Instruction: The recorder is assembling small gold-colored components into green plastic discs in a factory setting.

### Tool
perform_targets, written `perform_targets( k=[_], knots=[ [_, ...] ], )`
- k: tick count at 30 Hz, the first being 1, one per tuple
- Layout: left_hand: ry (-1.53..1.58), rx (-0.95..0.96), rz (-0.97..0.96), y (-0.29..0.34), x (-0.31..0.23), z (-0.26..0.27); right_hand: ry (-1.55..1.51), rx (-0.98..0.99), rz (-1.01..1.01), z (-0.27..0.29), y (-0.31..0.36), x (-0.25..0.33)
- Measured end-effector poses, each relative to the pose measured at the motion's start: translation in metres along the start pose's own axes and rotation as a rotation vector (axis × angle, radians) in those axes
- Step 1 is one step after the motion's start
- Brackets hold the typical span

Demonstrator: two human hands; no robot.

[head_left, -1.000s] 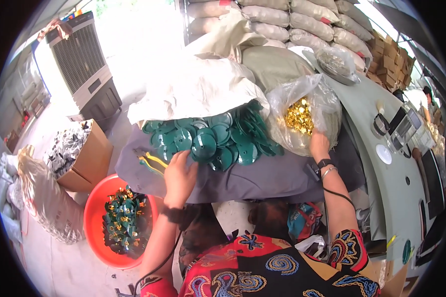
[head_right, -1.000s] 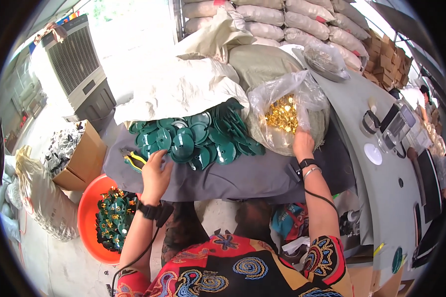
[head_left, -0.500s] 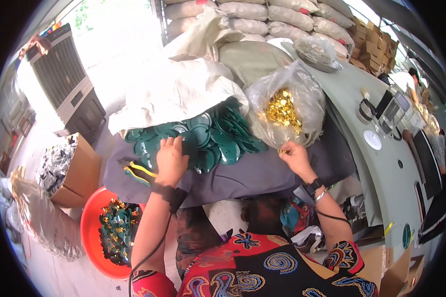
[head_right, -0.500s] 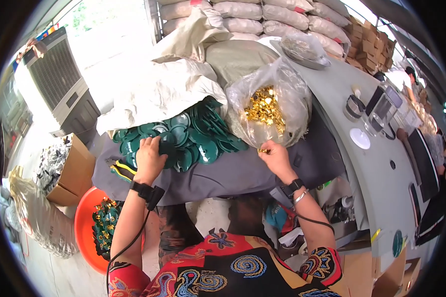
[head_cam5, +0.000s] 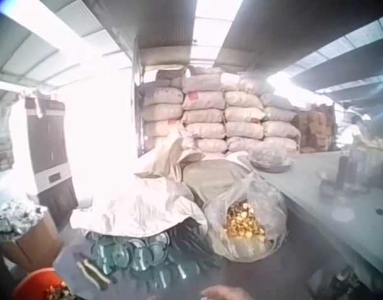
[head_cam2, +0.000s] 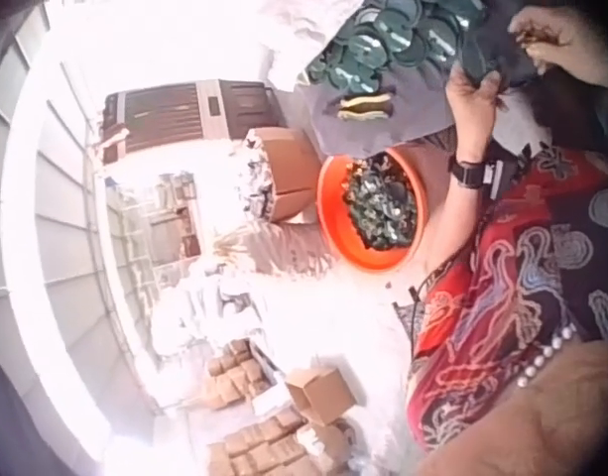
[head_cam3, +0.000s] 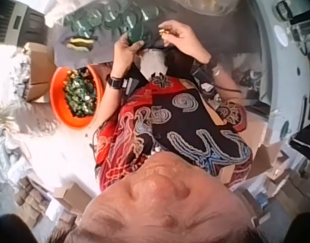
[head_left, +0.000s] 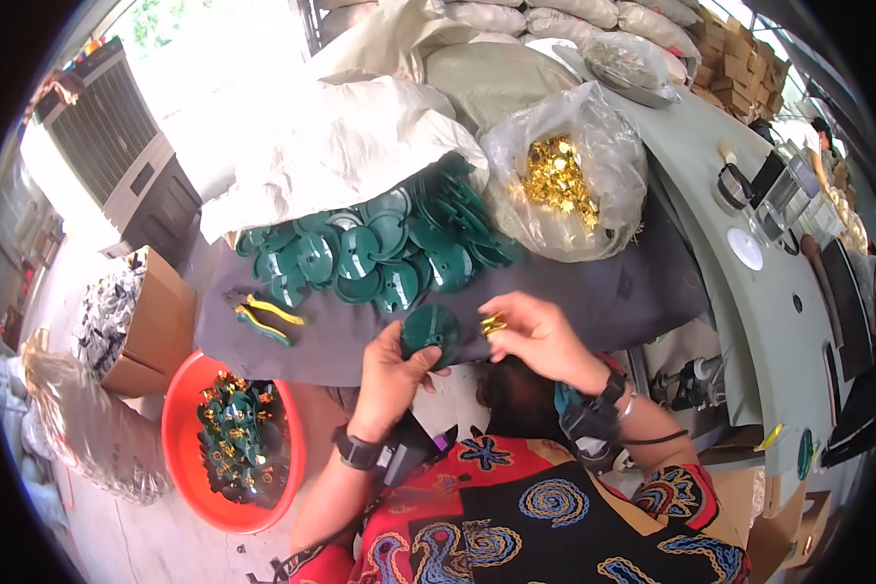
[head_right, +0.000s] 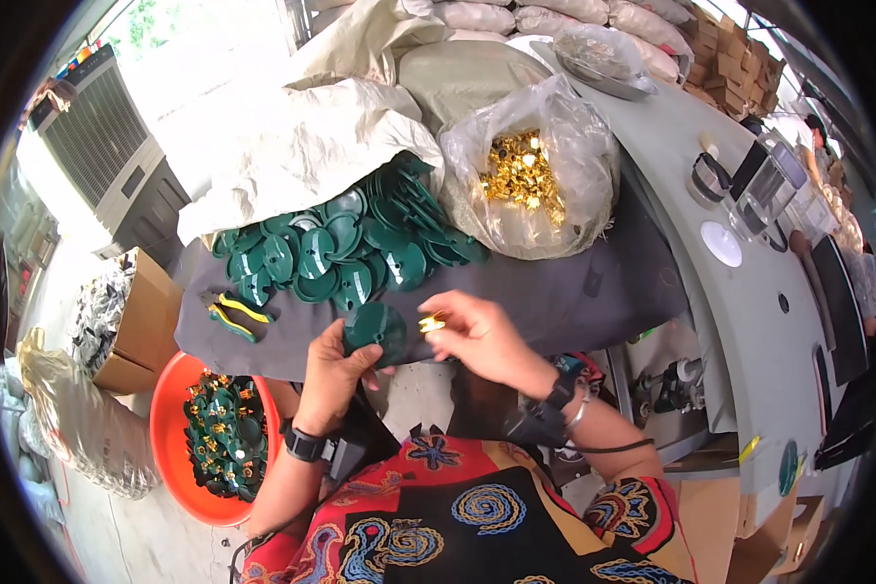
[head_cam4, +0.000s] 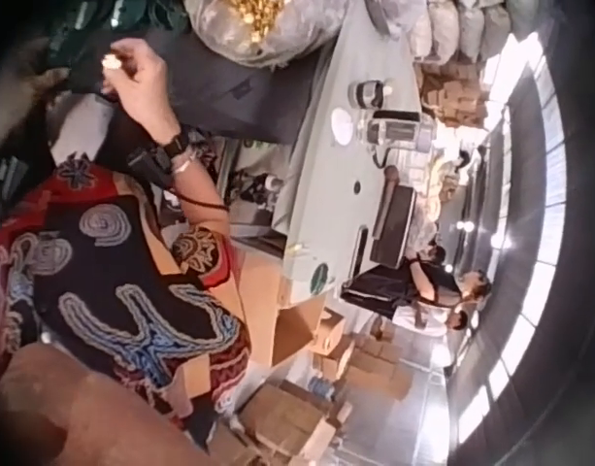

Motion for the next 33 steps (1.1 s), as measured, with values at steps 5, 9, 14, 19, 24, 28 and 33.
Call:
perform_targets(
  k=[5,9,14,19,24,28,33],
  knots=[
    [-0.004,-0.043,-0.021,0.010,0.003,-0.022,-0.005,0.027,0.092,-0.026,0.006,-0.016],
    [-0.113,-0.094,-0.025,0.018,0.001,-0.029,0.041,0.016,0.132,-0.031,0.011,-0.016],
    [-0.247,-0.114,-0.047,0.021,0.009,-0.028,0.069,-0.004,0.152,-0.034,0.014,-0.019],
    [-0.670,-0.178,-0.384,0.030,0.002,-0.035,0.709,-0.033,0.509,-0.037,0.007,-0.013],
    [-0.818,-0.206,-0.645,0.031,0.003,-0.041,0.123,-0.094,-0.065,-0.048,0.009,-0.007],
    [-0.936,-0.207,-0.733,0.030,0.014,-0.025,-0.240,-0.107,-0.296,-0.059,0.002,-0.027],
    [-0.380,-0.316,-0.351,0.028,0.023,0.049,0.014,-0.065,-0.185,-0.036,-0.023,-0.005]
  ],
)
Point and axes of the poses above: each hand's wrist, its own y-axis away from the middle knuckle, its own z-axis out of the back of the hand, x = y × z, the point moved 2 cm from there along -y, towards the middle knuckle, and after that the axes turned 3 degrees about z, right-handed, at the moved point
